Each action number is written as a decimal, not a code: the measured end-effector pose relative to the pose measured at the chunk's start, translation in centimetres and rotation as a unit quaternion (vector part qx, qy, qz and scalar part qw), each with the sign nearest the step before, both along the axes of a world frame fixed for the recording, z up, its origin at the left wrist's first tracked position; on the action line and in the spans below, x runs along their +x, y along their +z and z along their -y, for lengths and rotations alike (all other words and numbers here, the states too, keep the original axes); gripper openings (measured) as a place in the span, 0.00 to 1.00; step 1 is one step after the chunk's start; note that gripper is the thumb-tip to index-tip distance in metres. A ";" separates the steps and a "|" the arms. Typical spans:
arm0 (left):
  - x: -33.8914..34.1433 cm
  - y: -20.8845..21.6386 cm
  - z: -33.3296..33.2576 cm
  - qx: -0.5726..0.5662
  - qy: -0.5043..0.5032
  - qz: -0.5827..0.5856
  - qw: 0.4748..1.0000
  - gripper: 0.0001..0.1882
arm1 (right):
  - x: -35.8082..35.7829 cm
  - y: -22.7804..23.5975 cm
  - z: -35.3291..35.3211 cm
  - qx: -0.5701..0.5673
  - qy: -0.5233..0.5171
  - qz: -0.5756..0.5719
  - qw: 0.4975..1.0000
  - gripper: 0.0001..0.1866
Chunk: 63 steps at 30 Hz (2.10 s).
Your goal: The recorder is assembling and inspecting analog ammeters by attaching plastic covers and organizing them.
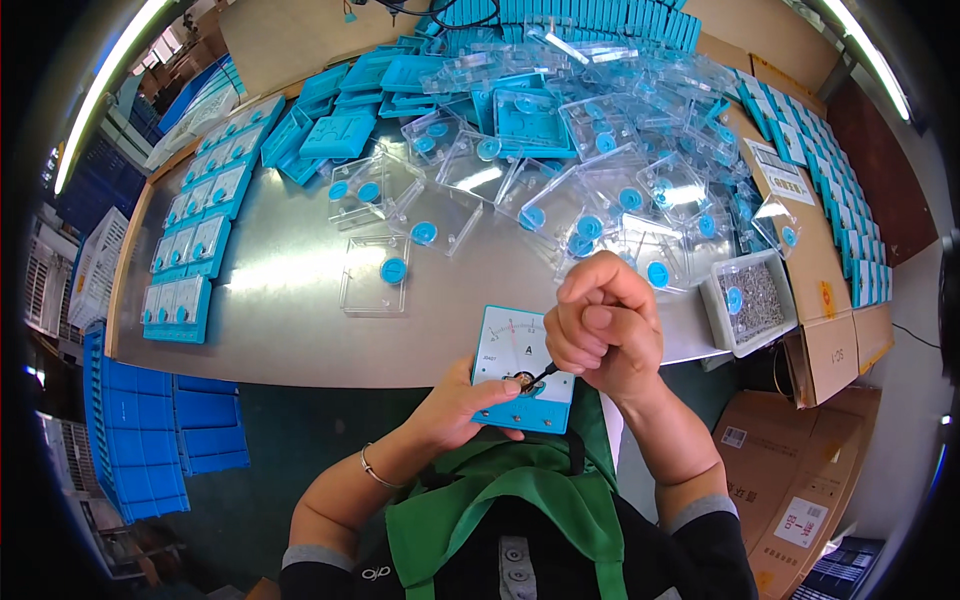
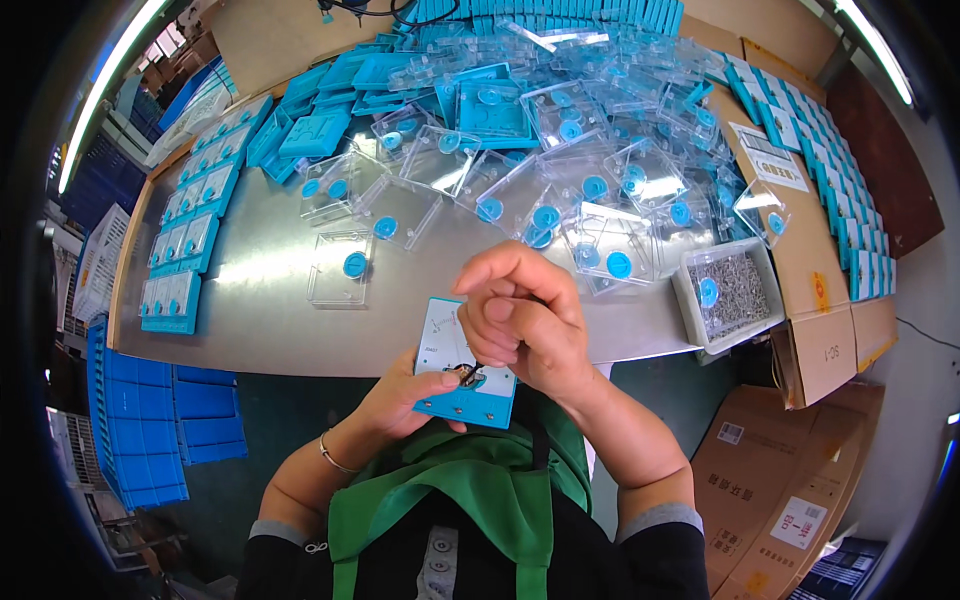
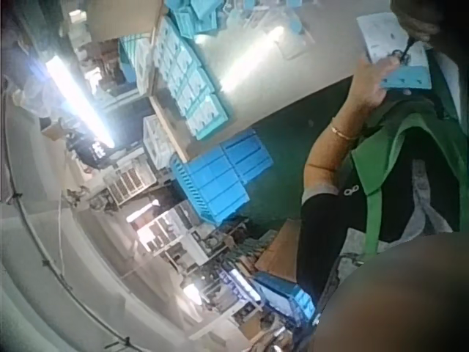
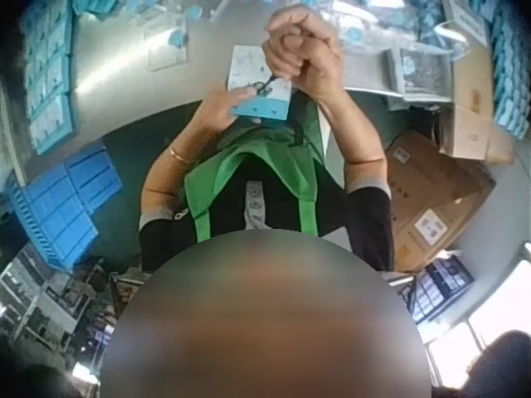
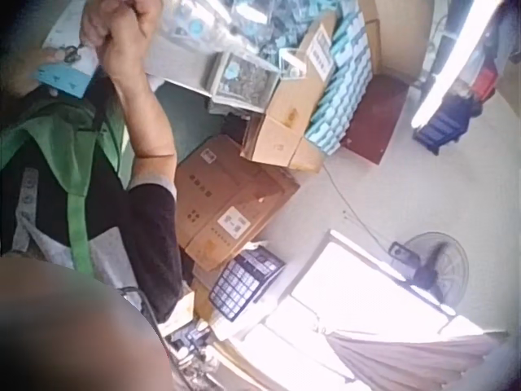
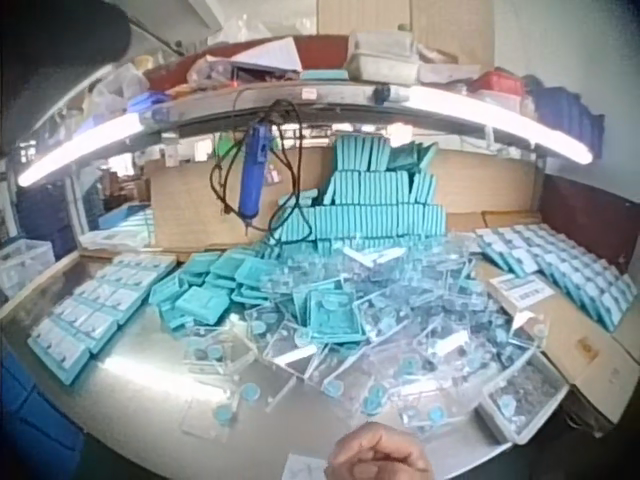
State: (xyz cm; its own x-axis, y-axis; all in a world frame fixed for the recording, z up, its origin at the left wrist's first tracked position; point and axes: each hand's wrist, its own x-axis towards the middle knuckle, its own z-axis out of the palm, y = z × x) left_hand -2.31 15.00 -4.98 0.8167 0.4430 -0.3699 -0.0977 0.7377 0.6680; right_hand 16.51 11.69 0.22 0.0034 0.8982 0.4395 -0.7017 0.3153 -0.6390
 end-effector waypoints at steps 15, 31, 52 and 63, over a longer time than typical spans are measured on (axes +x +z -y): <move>-3.4 -0.7 0.2 0.121 0.027 -0.041 0.991 0.26 | -0.3 1.1 -2.4 -0.217 -0.113 -0.103 0.964 0.09; -12.9 -2.1 -3.1 0.120 0.372 0.124 0.912 0.25 | -9.9 -3.9 -3.4 0.084 -0.159 0.812 0.555 0.24; -0.9 -0.6 -6.0 0.109 0.324 0.028 0.939 0.14 | -2.9 -4.2 -0.4 0.024 -0.214 0.776 0.593 0.33; -5.5 -0.3 -5.6 0.103 0.316 0.073 0.940 0.17 | -0.7 -3.6 -0.4 0.033 -0.306 0.756 0.577 0.31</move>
State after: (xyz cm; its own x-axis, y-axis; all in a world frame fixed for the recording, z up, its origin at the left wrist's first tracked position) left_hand -7.81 20.57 -5.33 0.4021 0.9067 -0.1278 -0.5750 0.3586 0.7353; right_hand 15.78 12.11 -3.37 -0.1218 0.9132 0.3890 0.8989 0.2677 -0.3470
